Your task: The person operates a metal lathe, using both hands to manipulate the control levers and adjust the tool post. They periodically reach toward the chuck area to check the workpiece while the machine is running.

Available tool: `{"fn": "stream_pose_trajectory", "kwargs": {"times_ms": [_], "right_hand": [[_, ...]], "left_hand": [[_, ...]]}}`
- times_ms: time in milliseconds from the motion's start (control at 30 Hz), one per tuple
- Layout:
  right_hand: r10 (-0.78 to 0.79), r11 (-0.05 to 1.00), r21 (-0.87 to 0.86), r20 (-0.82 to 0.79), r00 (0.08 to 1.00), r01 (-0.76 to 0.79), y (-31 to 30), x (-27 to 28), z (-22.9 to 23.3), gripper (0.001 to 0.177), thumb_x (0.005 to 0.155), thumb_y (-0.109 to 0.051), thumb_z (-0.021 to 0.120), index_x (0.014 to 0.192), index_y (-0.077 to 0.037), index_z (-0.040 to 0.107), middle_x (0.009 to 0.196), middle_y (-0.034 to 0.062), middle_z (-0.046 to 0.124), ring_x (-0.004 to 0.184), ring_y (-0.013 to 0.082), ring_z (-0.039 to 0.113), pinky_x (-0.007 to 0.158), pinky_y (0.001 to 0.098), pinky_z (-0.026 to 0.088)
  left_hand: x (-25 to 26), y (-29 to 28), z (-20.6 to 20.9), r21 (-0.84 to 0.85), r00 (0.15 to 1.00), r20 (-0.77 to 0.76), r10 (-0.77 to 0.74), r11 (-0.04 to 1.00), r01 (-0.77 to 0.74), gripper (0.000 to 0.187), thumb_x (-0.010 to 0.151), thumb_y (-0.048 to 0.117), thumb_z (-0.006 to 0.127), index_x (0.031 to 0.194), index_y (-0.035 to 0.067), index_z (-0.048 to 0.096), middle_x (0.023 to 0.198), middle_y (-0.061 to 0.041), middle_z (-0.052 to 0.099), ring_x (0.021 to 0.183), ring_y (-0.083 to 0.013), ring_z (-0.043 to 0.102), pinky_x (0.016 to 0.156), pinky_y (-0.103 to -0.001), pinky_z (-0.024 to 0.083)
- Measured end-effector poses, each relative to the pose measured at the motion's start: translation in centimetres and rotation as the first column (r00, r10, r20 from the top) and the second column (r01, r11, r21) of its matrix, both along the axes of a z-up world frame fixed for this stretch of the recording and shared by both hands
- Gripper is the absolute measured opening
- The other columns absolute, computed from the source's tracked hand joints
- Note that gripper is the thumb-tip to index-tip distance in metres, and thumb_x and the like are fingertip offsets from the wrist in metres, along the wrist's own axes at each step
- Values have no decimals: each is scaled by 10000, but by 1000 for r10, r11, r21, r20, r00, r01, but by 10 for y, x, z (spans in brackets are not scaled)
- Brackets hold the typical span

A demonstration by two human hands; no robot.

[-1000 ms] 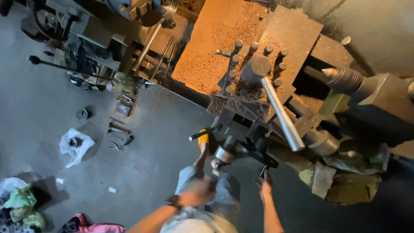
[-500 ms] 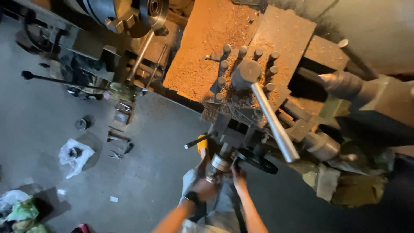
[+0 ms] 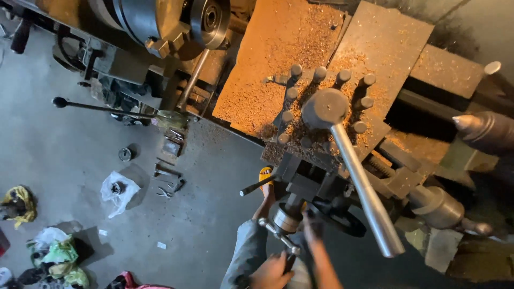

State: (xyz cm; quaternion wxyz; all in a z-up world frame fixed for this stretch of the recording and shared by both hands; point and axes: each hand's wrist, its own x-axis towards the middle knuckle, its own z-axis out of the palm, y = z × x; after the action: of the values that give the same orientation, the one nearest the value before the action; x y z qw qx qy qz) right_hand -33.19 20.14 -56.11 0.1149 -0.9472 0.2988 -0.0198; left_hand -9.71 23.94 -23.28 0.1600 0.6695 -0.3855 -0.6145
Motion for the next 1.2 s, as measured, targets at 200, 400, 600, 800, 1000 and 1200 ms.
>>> {"fn": "stream_pose_trajectory", "kwargs": {"times_ms": [200,400,600,800,1000,1200], "right_hand": [[-707,92,481,-585,397,872,-37,-44,93,601,833,-426,533,768,155,672,783,343,638,836,453,603,702,479,396],[-480,436,758,-260,838,485,-3,51,-25,393,906,-382,360,1035,-66,556,966,172,586,900,320,541,842,392,402],[-708,153,595,-492,507,789,-52,-4,136,499,858,-393,466,914,58,673,887,261,663,888,386,605,785,417,410],[-837,-234,903,-375,398,359,-12,117,104,240,836,-222,574,779,2,636,645,136,633,535,191,588,490,314,479],[-712,268,665,-351,608,698,-58,62,85,450,782,-405,509,940,-20,681,1019,167,651,981,326,586,844,396,424],[-687,70,681,-497,531,729,-39,119,217,364,829,-329,456,843,-69,711,874,144,679,884,271,617,820,369,400]], "left_hand": [[77,38,-55,176,960,237,-146,979,105,357,814,364,541,984,66,440,868,-160,552,810,-351,511,800,-450,373],[21,34,-36,117,987,68,-149,983,140,662,903,372,440,1321,-102,240,988,-316,527,888,-433,514,759,-482,406],[57,52,-94,235,976,215,23,969,-74,257,855,313,468,1024,120,463,818,-110,619,700,-320,608,600,-471,474],[96,54,-21,296,977,155,-145,951,94,393,820,423,472,956,54,462,902,-202,548,795,-369,528,656,-487,414],[51,16,-16,260,1000,-3,5,965,-4,305,873,302,459,1026,40,430,756,-148,583,618,-304,561,536,-418,441],[104,74,-66,-109,920,391,-4,993,51,474,899,309,496,1118,-92,369,781,-230,554,732,-429,491,643,-483,359]]}}
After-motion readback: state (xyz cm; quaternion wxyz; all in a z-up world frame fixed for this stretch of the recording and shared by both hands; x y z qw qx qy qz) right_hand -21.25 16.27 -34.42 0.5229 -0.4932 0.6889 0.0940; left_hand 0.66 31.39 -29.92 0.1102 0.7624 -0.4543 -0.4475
